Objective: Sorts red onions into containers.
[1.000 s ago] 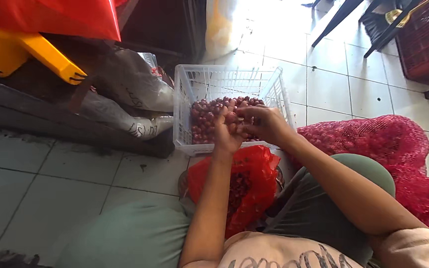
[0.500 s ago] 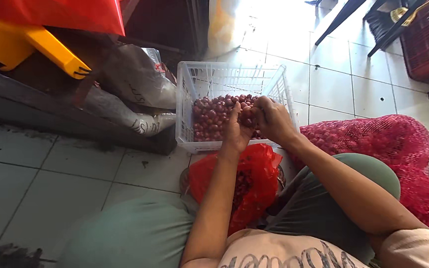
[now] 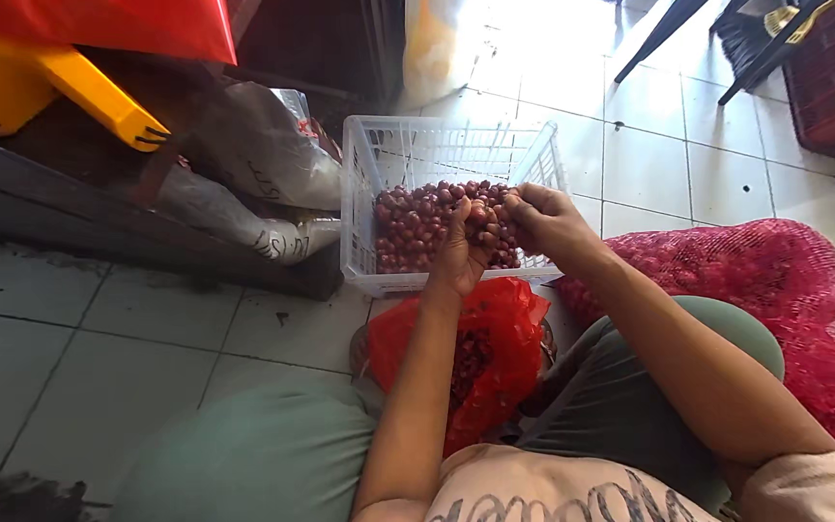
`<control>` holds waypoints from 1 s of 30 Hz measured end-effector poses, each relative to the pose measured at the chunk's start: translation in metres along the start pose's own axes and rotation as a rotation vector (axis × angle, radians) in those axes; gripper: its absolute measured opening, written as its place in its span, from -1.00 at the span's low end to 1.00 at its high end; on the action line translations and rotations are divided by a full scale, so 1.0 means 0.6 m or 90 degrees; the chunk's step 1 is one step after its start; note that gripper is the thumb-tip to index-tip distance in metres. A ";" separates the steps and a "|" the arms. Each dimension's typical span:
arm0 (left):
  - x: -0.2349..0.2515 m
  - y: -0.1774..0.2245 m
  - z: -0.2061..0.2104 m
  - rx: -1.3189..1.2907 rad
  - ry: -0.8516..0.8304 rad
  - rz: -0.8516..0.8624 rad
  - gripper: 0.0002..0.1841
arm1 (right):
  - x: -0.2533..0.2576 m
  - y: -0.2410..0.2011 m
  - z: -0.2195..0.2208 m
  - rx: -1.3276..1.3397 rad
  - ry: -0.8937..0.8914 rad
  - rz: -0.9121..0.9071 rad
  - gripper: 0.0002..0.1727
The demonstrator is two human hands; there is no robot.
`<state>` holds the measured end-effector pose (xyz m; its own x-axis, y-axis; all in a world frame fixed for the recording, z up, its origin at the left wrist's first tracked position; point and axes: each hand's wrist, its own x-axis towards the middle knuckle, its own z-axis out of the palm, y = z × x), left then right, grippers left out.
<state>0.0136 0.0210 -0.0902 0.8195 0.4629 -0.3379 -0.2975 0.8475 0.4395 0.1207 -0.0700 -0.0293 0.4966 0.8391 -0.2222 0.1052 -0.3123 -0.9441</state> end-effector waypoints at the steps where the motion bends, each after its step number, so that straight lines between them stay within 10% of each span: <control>1: 0.001 0.003 -0.002 -0.014 -0.004 0.004 -0.62 | -0.007 -0.003 -0.007 0.002 -0.038 -0.012 -0.80; 6: 0.003 0.004 -0.005 0.035 0.023 0.001 -0.63 | -0.034 0.008 0.000 -0.058 -0.218 -0.060 -0.86; 22: 0.011 -0.008 0.016 -0.003 0.244 0.025 -0.67 | -0.043 0.035 0.069 -0.413 -0.082 -0.146 -0.87; 30: 0.020 0.031 -0.004 -0.005 0.286 0.053 -0.75 | -0.082 0.012 0.073 -0.456 -0.698 0.073 -0.56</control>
<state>0.0165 0.0426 -0.0882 0.4996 0.5954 -0.6292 -0.3585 0.8033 0.4756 0.0593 -0.0938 -0.0358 -0.3841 0.6096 -0.6934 0.7084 -0.2871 -0.6448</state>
